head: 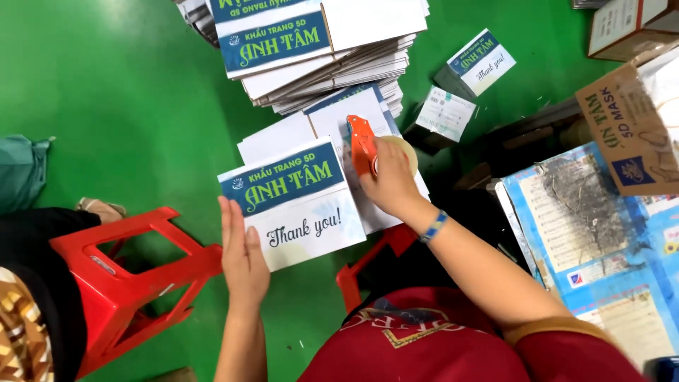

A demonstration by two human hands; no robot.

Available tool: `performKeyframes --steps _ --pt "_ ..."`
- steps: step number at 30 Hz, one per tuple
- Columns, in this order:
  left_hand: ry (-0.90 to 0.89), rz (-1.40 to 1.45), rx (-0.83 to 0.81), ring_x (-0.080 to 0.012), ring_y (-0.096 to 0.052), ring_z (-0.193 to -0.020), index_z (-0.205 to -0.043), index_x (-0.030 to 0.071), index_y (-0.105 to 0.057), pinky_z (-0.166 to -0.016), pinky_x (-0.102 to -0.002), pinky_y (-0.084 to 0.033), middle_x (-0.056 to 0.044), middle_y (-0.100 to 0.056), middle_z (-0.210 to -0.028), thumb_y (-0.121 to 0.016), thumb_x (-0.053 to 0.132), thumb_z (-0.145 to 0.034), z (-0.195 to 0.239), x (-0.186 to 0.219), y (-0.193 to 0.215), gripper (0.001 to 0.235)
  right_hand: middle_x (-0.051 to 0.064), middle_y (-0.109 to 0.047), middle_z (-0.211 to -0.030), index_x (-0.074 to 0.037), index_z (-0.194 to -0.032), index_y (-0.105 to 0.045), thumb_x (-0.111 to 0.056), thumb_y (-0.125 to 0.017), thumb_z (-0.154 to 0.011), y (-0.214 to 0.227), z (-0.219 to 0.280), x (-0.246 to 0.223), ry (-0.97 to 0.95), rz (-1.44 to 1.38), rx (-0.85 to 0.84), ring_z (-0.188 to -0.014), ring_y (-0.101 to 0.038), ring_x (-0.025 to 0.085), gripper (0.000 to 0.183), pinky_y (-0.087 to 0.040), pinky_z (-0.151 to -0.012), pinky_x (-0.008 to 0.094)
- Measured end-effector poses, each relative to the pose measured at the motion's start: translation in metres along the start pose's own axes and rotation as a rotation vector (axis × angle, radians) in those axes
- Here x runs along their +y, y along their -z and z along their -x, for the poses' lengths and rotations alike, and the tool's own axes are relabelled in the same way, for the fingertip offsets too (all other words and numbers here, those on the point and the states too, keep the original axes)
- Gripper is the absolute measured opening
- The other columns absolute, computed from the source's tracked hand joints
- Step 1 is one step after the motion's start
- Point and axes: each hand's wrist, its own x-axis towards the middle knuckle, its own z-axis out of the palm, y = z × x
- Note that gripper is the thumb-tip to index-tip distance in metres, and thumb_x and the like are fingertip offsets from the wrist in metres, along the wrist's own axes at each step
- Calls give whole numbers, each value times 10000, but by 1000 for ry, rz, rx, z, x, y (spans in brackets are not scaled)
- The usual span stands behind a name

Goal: Packaging face masks into plastic bags and cardboard boxes at a conveyor belt workstation.

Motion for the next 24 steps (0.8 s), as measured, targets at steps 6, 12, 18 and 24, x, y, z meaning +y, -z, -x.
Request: performKeyframes --steps 6,12,18,24 --pt "-9 96 90 -353 -351 -1568 -1549 -28 -416 -1250 -395 -310 -230 -312 -1688 -404 103 -1105 -3 3 -4 463 235 -612 -1161 88 -1195 -530 -363 -815 -741 24 -17 45 -120 1749 235 -1108 -577 375 700 -451 -957 474" --pt "-99 19 -16 -327 -391 -1530 -1511 -32 -470 -1241 -379 -309 -203 -387 -1639 -454 79 -1086 -39 -15 -22 440 167 -716 -862 -6 -988 -730 -294 -748 -845 70 16 -17 -39 1349 335 -786 -694 339 322 -547 -725 448" --pt "-110 217 42 -330 -459 -1475 -1438 -39 -545 -1190 -360 -386 -211 -454 -1590 -503 36 -1046 -61 -6 -24 401 77 -736 -1026 59 -1205 -719 -297 -698 -1018 44 89 -179 170 772 445 -872 -660 108 403 -540 -749 281" --pt "-235 253 49 -332 -448 -1497 -1419 5 -585 -1197 -363 -410 -163 -501 -1563 -525 20 -1049 -76 -17 -29 375 41 -734 -1027 51 -1192 -716 -287 -679 -999 -54 85 -217 111 694 132 -886 -660 78 391 -541 -782 247"
